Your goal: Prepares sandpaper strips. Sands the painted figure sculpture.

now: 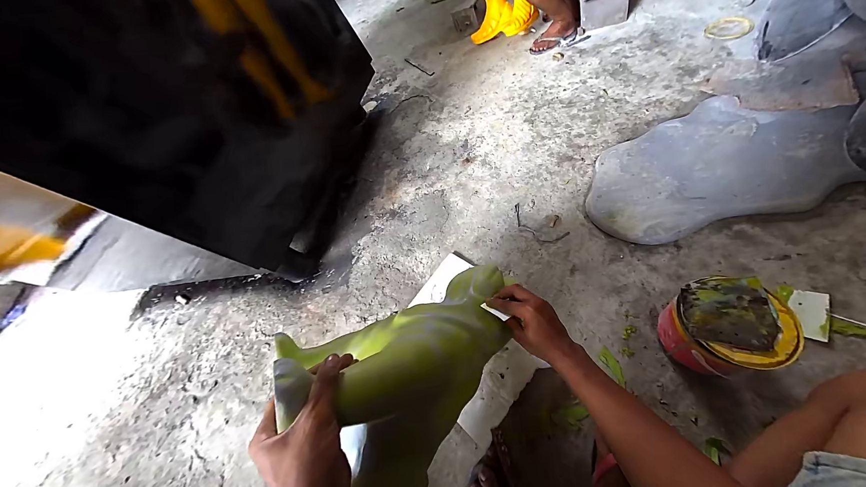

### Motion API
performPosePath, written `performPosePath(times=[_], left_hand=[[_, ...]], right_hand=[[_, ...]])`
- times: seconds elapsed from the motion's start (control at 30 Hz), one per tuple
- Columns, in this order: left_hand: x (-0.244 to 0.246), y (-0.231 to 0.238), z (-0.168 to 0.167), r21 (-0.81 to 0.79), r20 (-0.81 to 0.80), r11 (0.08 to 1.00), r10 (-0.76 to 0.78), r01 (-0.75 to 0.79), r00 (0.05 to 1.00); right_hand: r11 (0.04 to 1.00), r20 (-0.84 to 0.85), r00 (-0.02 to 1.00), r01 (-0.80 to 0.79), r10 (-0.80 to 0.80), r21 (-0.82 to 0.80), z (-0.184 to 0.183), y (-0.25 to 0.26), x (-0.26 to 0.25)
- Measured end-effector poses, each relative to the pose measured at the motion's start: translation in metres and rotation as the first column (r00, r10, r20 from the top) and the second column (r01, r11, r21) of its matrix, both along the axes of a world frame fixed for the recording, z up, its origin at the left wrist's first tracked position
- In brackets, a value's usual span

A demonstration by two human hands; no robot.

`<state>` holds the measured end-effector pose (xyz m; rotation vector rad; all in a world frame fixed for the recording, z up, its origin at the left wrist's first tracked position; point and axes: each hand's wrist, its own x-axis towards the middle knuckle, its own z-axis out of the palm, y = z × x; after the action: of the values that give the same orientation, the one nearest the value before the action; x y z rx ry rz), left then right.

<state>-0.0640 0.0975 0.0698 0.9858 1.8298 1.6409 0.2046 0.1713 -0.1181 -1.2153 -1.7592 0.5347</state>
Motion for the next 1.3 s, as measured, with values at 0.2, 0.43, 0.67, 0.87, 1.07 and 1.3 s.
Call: performPosePath(times=[0.2, 0.43, 0.67, 0.87, 1.07, 1.3], left_hand=[[0.002, 0.0, 0.002, 0.002, -0.006, 1.0, 0.007, -0.007, 1.0], [0.0, 0.003, 0.002, 0.005, -0.009, 1.0, 0.001, -0.001, 1.0], [0.001, 0.001, 0.001, 0.008, -0.013, 1.0, -0.007, 0.007, 1.0], [0.001, 0.001, 0.001, 0.015, -0.003, 1.0, 0.003, -0.003, 1.0], [-0.001, 0.004, 0.001, -0.002, -0.008, 1.0, 0.016, -0.016, 1.0], [-0.003, 0.007, 0.004, -0.024, -0.006, 0.999, 0.021, -0.022, 1.0]], right_hand=[[0.999, 0.026, 0.999, -0.025, 0.024, 0.031, -0.002, -0.003, 0.005], [0.999, -0.007, 0.999, -0.032, 0.032, 0.014, -0.01, -0.01, 0.012], [0.998, 0.05, 0.997, 0.061, -0.061, -0.004, 0.005, 0.004, -0.002], [1.0, 0.088, 0.996, 0.018, -0.018, 0.003, 0.008, -0.001, 0.0], [1.0, 0.079, 0.997, -0.001, -0.001, 0.031, -0.009, -0.018, -0.004], [1.0, 0.056, 0.998, 0.016, -0.016, 0.01, -0.028, -0.036, -0.014]])
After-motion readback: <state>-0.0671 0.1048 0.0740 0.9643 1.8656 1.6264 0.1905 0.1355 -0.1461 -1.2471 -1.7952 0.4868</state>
